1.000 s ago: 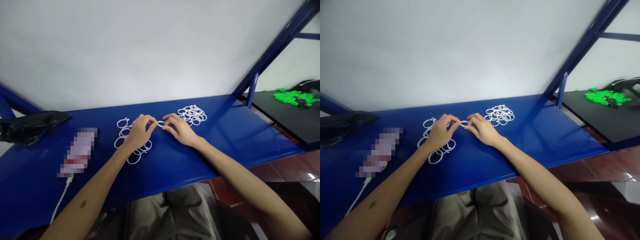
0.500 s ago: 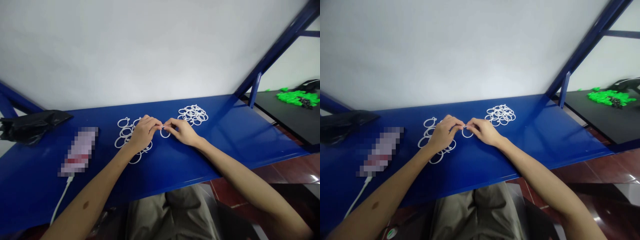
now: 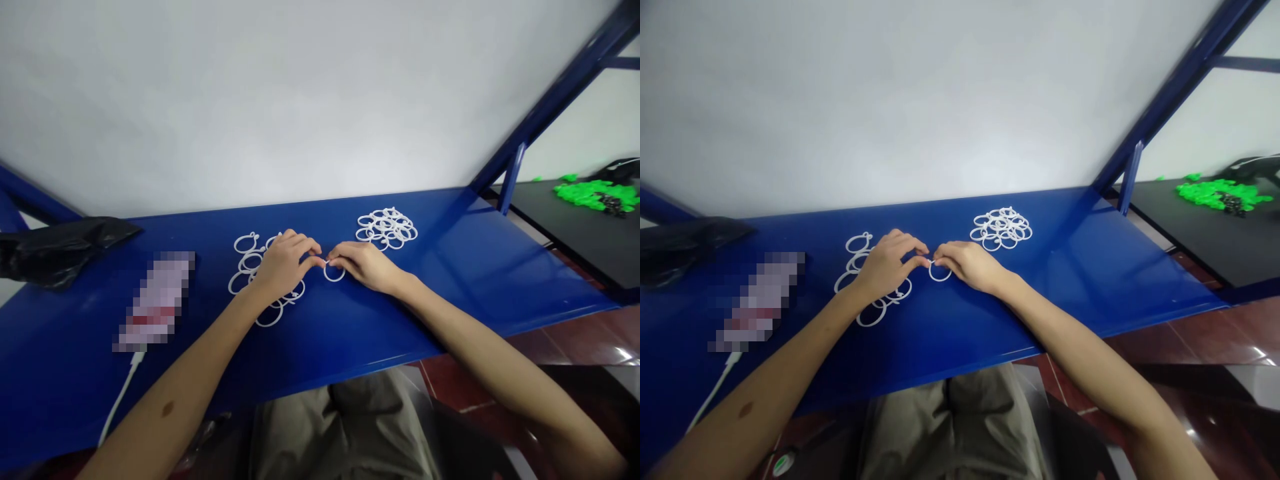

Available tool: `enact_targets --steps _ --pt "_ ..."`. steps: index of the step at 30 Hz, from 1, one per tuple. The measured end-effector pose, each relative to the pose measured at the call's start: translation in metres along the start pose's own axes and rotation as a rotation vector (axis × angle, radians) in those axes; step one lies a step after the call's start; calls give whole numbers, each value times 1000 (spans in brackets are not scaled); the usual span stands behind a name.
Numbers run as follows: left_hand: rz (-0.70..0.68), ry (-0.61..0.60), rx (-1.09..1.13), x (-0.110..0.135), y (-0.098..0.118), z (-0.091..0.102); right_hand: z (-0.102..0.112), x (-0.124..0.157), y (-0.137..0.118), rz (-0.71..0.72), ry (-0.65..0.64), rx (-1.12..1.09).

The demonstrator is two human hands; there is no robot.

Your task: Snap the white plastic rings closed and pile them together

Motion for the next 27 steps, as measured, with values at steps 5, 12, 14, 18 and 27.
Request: enact_targets --steps 5,12,14,18,27 --pt "200 40 -353 0 -15 12 29 3 24 -188 231 259" --pt "376 -139 -476 7 -36 18 88 42 77 -861 478 566" --pt "362 -153 -438 8 -38 14 95 51 86 -1012 468 577" --pt "327 -122 -399 8 -37 9 98 58 96 -1157 391 583" --pt "260 -75 -324 3 -31 9 98 61 100 -1211 344 569"
Point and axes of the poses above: each hand's wrist, its own x-axis away from the middle knuckle, its own z-axis out of the back of the hand, y = z × x, the point moved 2 cm from there along -x, towards the middle knuckle, and after that the axes turned 3 degrees about z, right-handed, at the moved point
